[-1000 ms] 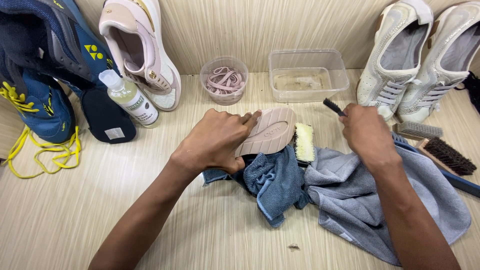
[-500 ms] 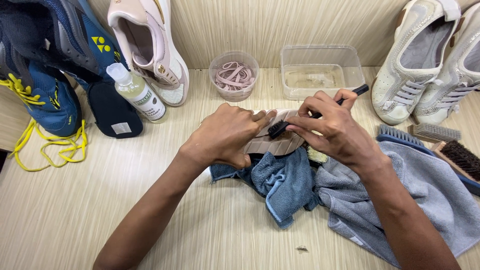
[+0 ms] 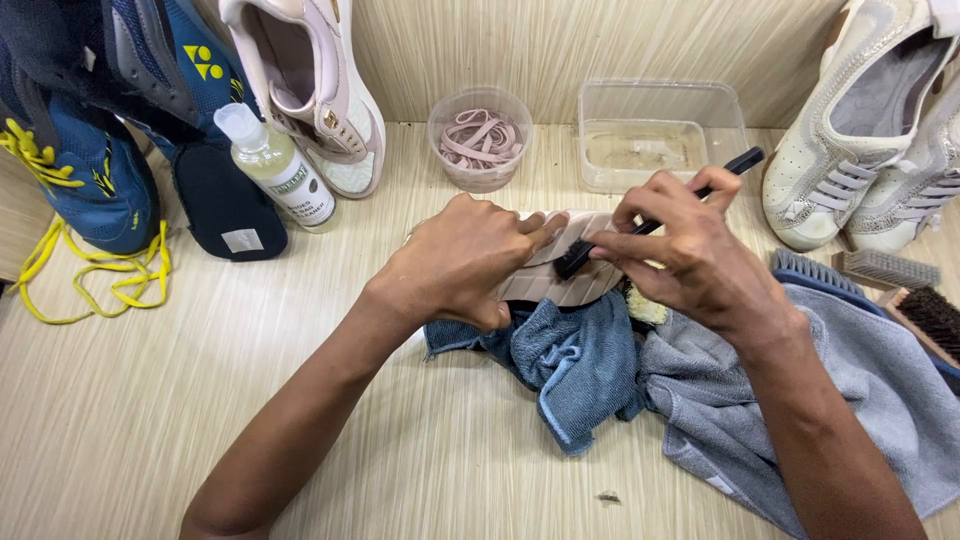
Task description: The person scrubs the sole of a pink sneaker with a brush, wipes it with a cloth, and uses a smaller brush to clean the tread grooves. The shoe is held over a cloth on a wooden shelf with other shoes and cleaning supplies nearby.
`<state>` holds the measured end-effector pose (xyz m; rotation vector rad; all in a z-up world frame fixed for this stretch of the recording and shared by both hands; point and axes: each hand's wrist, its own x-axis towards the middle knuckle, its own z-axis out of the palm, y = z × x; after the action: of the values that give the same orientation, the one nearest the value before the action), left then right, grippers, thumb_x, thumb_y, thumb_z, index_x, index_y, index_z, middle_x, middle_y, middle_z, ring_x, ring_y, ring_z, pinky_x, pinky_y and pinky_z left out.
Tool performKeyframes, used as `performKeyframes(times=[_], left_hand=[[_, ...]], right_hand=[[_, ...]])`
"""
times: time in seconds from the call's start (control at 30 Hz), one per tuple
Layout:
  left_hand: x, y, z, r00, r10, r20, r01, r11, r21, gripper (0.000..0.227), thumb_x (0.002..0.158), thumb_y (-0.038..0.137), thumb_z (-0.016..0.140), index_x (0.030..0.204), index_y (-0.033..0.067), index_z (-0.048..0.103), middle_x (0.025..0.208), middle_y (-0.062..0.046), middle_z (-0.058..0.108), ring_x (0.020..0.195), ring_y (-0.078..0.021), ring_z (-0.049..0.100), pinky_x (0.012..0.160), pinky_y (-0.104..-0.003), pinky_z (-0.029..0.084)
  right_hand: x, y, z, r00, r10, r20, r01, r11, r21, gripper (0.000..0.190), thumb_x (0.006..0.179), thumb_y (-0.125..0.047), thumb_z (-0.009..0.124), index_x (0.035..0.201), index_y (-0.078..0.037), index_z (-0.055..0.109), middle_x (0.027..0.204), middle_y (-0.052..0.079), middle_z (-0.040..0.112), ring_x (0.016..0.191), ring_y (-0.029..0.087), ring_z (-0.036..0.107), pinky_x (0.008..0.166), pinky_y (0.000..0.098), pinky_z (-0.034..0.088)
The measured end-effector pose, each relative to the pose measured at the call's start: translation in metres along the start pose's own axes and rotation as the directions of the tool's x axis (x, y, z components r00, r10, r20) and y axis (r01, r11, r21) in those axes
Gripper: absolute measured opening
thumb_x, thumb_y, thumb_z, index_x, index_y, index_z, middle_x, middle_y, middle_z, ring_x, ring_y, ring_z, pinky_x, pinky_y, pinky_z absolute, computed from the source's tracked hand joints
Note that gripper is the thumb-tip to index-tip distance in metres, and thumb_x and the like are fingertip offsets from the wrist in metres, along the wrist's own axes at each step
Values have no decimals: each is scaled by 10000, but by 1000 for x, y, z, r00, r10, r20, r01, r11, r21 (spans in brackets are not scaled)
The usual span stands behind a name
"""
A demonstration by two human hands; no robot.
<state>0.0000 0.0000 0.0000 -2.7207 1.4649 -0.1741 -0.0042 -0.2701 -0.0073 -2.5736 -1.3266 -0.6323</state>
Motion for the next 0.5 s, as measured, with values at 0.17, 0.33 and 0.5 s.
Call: performKeyframes(times=[0.17,0.33,0.5], left_hand=[[0,-1,1,1000,-4,1,4,1000,0,1115,543,448,811,1506,-5,481,1087,-73,733,666,-322,701,421,-477,476],[1,0,0,1000,13,-26,-13,1000,-3,1116,537,452,821,1499,-5,486,1074,-76,738,686,-320,713,436,-473,477],[0,1,2,1000,-4,2,4,1000,-16,1092,551,400,781,1517,-9,479,1138,-83,736,668,-324,694,417,-473,482]], right_hand=[[-3,22,1,999,27,-40,-24,997,72,106,974,-202,811,1057,-261,783,951,-35,597,920,221,568,929,466,231],[-2,10,1,1000,15,6,-15,999,46,242,900,-155,813,1058,-337,786,974,-79,611,959,210,574,930,460,191],[-15,37,5,980,127,-156,-132,991,-19,166,991,-171,899,930,-286,796,973,-46,600,947,221,573,957,462,201]])
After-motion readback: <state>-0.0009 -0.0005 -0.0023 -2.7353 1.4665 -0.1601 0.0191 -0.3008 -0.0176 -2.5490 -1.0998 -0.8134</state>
